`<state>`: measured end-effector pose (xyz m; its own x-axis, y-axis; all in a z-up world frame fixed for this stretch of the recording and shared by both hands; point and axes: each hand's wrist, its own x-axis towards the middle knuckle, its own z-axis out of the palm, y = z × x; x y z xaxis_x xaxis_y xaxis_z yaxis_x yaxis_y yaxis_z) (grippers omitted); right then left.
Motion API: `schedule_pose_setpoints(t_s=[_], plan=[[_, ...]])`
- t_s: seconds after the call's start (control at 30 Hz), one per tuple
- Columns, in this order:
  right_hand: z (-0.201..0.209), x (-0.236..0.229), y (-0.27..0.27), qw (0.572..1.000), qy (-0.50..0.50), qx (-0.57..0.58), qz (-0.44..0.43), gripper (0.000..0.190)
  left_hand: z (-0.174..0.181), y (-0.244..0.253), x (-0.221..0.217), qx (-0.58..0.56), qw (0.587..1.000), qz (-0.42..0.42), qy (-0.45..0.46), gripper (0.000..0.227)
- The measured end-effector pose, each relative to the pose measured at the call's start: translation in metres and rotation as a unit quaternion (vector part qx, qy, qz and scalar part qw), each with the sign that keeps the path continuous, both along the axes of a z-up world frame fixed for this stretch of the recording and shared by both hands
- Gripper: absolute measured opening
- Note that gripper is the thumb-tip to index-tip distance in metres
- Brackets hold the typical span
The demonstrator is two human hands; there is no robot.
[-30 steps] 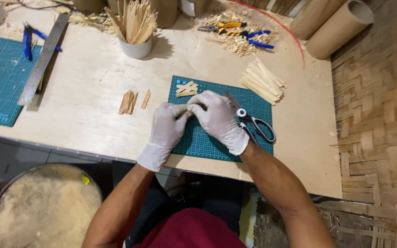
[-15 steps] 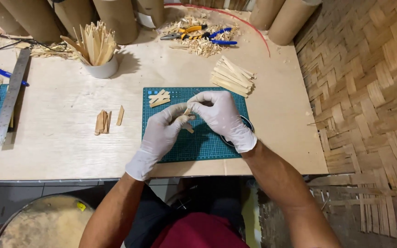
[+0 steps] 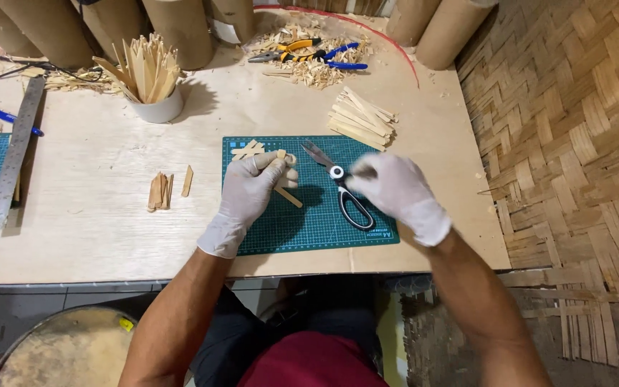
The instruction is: Cutting small wooden sticks into shorter pieces using scissors on a cutting mat.
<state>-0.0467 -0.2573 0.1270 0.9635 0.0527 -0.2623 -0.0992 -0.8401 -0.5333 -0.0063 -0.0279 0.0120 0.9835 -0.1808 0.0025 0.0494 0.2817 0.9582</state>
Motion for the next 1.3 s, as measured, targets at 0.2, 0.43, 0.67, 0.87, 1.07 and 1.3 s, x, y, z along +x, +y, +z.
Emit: schedule_pose_setpoints(t_s=[0.2,0.43,0.67,0.87,1.07,1.3], plan=[[-0.04,-0.002,-0.014,0.986,0.076,-0.15,-0.024,0.062,0.007,0.004,0.002,-0.036,0.998,-0.028,0.045,0.019],[-0.041,0.018,-0.007,0.97,0.116,-0.212,-0.009,0.062,0.004,0.014,0.001,-0.107,0.988,-0.021,0.11,0.02],[-0.025,0.009,-0.03,0.985,0.115,0.127,-0.015,0.033,-0.018,0.017,0.006,-0.127,0.983,-0.036,0.125,0.023],[-0.081,-0.01,-0.056,0.834,0.079,0.543,-0.062,0.047,0.02,0.018,-0.01,0.049,0.997,-0.049,-0.03,0.019],[-0.084,-0.029,-0.047,0.887,0.079,0.456,-0.007,0.07,0.025,0.011,-0.013,0.09,0.989,-0.063,-0.098,0.019],[-0.078,-0.04,-0.029,0.982,-0.03,0.187,0.024,0.063,0.042,0.011,-0.019,0.054,0.99,-0.055,-0.122,0.018]])
